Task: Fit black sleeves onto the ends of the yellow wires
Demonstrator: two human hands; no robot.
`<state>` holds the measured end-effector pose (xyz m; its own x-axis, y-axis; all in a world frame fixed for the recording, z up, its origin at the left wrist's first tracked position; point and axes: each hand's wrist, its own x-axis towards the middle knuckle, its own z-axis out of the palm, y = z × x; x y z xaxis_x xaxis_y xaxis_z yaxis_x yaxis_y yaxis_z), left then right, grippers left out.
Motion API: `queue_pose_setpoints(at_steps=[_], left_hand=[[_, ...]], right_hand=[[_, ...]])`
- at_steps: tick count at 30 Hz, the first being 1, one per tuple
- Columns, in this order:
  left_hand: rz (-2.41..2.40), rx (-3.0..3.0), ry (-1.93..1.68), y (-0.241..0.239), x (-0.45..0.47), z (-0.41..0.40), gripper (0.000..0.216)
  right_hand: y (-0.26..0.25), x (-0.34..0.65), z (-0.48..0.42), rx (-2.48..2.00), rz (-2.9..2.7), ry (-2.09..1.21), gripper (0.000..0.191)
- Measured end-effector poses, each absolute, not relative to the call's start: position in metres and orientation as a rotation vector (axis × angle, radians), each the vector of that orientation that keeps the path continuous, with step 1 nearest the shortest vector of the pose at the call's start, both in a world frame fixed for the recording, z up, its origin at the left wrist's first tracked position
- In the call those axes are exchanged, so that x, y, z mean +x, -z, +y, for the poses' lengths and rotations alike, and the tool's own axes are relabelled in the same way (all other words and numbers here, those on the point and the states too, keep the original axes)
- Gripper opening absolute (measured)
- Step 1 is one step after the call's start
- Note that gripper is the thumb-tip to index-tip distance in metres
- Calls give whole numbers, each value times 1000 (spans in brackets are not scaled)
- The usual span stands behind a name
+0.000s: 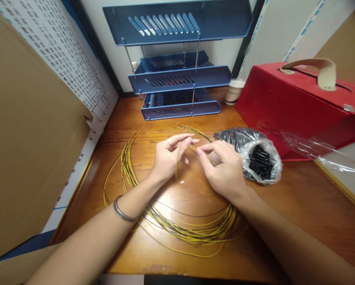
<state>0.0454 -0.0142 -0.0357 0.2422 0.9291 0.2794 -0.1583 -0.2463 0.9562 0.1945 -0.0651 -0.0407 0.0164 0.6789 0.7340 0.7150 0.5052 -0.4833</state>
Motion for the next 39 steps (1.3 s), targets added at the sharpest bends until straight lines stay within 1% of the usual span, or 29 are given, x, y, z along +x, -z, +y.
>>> queue_pose_setpoints(at_steps=[4, 9, 13, 16, 21, 25, 31, 39], left_hand=[[744, 1444, -1216, 36, 46, -16, 33], [870, 1425, -1263, 34, 45, -16, 36], [926, 1419, -1316, 33, 45, -14, 39], [885, 1424, -1296, 35, 46, -14, 38], [810, 1452, -1214, 36, 46, -16, 30], [892, 1408, -1260, 36, 46, -15, 33], [933, 1410, -1286, 35, 46, -15, 37], [815, 1454, -1216, 36, 46, -17, 31]], right_hand=[[40, 193, -65, -1197, -1677, 23, 10], [39, 194, -66, -1213, -1676, 26, 5], [39, 194, -66, -1221, -1667, 38, 8], [40, 194, -66, -1228, -1664, 28, 10], [39, 194, -66, -1239, -1667, -6, 8], [39, 194, -66, -1261, -1671, -37, 6], [38, 193, -67, -1231, -1646, -12, 10], [40, 192, -66, -1234, -1612, -46, 5]])
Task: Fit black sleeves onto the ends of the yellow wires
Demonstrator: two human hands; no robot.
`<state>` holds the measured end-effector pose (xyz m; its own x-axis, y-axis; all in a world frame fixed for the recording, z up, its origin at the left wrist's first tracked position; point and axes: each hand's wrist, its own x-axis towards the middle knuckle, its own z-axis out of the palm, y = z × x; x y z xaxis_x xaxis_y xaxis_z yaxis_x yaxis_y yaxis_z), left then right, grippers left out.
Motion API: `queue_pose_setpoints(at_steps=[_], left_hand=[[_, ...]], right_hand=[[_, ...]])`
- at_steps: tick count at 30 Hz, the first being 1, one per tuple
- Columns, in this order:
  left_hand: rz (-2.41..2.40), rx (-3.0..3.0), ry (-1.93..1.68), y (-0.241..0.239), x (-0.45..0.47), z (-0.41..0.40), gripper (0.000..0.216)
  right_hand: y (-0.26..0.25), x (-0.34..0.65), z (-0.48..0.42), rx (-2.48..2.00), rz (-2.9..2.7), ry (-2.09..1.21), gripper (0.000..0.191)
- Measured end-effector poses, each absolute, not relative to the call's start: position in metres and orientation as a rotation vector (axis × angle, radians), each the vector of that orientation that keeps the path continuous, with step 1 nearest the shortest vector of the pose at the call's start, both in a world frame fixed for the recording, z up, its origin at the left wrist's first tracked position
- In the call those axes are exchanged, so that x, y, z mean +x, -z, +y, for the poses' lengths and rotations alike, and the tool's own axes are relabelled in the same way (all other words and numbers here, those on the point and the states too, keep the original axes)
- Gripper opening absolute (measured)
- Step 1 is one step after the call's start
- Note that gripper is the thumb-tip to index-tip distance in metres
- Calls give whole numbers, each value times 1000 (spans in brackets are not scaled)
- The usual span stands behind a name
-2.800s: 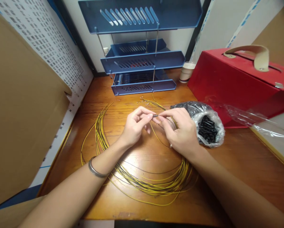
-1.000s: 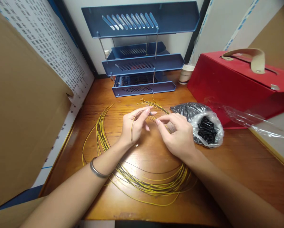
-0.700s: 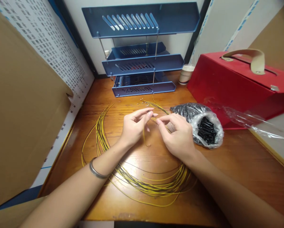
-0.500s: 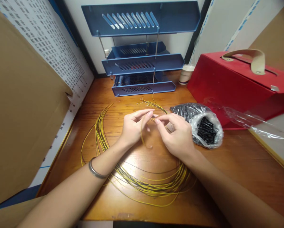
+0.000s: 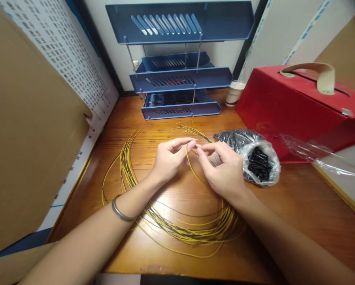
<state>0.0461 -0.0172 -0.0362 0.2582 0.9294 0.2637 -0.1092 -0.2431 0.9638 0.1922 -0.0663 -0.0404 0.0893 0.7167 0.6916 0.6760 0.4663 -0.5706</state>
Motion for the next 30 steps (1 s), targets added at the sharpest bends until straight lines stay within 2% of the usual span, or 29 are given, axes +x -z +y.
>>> queue_pose_setpoints(at_steps=[10, 13, 17, 30], left_hand=[[897, 1492, -1263, 38, 46, -15, 40], [871, 1542, -1215, 42, 46, -16, 41], [820, 1661, -1098, 44, 44, -18, 40], [912, 2095, -1133, 44, 41, -19, 34]], right_hand=[[41, 192, -67, -1251, -1651, -31, 9], [41, 192, -67, -1275, -1648, -108, 3], [41, 190, -67, -1289, -1561, -278, 19], [40, 190, -65, -1264, -1555, -312, 23]])
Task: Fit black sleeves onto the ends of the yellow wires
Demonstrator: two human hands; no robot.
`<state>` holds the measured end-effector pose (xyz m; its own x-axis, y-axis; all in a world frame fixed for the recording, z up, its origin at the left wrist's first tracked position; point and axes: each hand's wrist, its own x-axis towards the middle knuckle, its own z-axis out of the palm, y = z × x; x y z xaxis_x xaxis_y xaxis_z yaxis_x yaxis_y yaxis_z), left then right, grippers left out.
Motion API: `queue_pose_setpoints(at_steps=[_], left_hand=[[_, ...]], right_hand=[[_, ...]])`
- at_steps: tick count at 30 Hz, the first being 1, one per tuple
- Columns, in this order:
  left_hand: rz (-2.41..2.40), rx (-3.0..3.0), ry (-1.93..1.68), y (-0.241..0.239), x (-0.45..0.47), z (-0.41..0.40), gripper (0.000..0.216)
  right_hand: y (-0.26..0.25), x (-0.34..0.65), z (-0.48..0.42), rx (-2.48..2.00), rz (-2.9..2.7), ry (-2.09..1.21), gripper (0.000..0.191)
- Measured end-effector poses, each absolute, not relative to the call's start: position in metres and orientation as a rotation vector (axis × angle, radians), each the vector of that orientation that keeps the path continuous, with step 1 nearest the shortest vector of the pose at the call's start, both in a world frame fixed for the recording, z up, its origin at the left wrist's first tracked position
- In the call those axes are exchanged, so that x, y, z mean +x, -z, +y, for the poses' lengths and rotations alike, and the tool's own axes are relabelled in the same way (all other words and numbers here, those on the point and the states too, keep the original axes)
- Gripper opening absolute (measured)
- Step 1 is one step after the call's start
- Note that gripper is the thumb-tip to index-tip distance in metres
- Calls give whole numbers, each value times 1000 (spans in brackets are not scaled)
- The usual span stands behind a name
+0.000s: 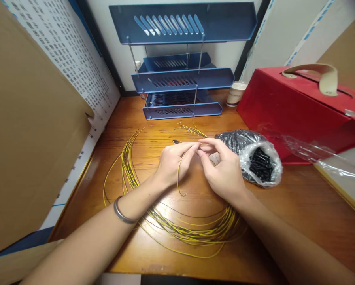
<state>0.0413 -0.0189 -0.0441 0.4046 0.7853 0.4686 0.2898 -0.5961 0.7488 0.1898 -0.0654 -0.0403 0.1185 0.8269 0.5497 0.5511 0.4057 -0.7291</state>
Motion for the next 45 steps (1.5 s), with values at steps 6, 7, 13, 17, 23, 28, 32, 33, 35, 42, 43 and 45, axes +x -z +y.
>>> queue_pose_setpoints(at_steps=[6, 7, 13, 17, 23, 28, 32, 33, 35, 42, 43, 45], left_hand=[[1060, 2259, -1074, 42, 40, -19, 33], [1068, 2256, -1066, 42, 40, -19, 32], [943, 2159, -1072, 43, 40, -17, 30], [951, 2144, -1113, 43, 39, -17, 30], [979, 1954, -1257, 43, 41, -17, 33], [878, 1891, -1173, 40, 42, -17, 33], [766, 1832, -1084, 39, 43, -19, 33], [747, 1773, -1086, 39, 44, -19, 34], [716, 1639, -1087, 39, 46, -18, 36], [628, 1246, -948, 37, 45, -12, 53], [619, 1201, -957, 37, 44, -10, 54], [612, 1096, -1015, 37, 43, -7, 52]], right_hand=[[44, 193, -65, -1326, -1686, -198, 32], [44, 193, -66, -1331, -1695, -198, 32], [42, 193, -65, -1342, -1683, -185, 21], [40, 191, -66, -1371, -1671, -188, 19], [40, 190, -66, -1420, -1573, -218, 19], [38, 190, -68, -1364, -1537, -271, 15], [36, 191, -70, -1333, -1544, -292, 12], [36, 191, -70, -1338, -1544, -290, 12], [36, 191, -70, -1355, -1544, -282, 12], [40, 193, -65, -1431, -1478, -339, 12], [41, 194, -65, -1435, -1468, -360, 12], [40, 194, -66, -1431, -1452, -384, 12]])
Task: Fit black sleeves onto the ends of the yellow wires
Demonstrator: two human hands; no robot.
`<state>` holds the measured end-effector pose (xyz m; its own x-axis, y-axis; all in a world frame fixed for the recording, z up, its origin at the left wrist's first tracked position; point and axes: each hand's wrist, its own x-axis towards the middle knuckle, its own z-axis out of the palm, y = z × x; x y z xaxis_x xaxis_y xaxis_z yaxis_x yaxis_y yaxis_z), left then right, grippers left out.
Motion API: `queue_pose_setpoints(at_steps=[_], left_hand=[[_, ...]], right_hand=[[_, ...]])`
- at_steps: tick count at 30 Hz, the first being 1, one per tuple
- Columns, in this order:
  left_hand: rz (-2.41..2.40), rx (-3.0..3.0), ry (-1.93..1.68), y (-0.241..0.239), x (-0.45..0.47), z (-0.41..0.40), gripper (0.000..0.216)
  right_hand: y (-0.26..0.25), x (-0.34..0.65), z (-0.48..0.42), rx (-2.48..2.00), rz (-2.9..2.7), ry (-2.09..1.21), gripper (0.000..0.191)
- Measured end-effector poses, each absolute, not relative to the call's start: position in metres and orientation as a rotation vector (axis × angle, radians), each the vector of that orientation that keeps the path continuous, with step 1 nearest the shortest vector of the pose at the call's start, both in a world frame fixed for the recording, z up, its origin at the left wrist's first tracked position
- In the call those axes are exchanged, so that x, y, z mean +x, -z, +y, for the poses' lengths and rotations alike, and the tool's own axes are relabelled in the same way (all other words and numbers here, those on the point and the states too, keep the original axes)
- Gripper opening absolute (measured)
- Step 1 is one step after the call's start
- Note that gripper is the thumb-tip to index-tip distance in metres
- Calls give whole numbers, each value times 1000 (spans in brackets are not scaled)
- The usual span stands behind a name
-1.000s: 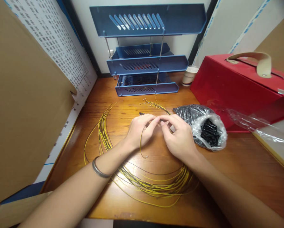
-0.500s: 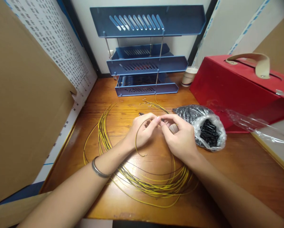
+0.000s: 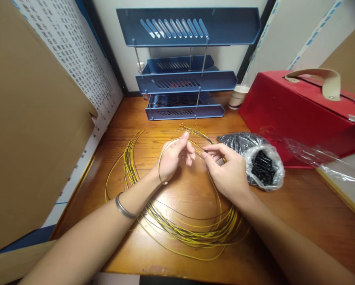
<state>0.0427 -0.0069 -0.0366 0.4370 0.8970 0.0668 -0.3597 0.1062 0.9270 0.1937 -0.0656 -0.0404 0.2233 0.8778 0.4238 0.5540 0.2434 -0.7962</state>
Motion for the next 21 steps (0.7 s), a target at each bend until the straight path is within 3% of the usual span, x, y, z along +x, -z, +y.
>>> queue_pose_setpoints(at_steps=[5, 10, 15, 21], left_hand=[[661, 973, -1133, 38, 42, -1, 49], [757, 1277, -1131, 38, 44, -7, 55], [793, 1570, -1181, 38, 43, -14, 41], [773, 1498, -1214, 40, 46, -14, 35]], right_hand=[[38, 190, -69, -1364, -1514, -404, 10], [38, 188, -70, -1307, -1549, -429, 7], [37, 193, -68, -1328, -1478, -413, 11], [38, 193, -66, -1377, -1473, -397, 13]])
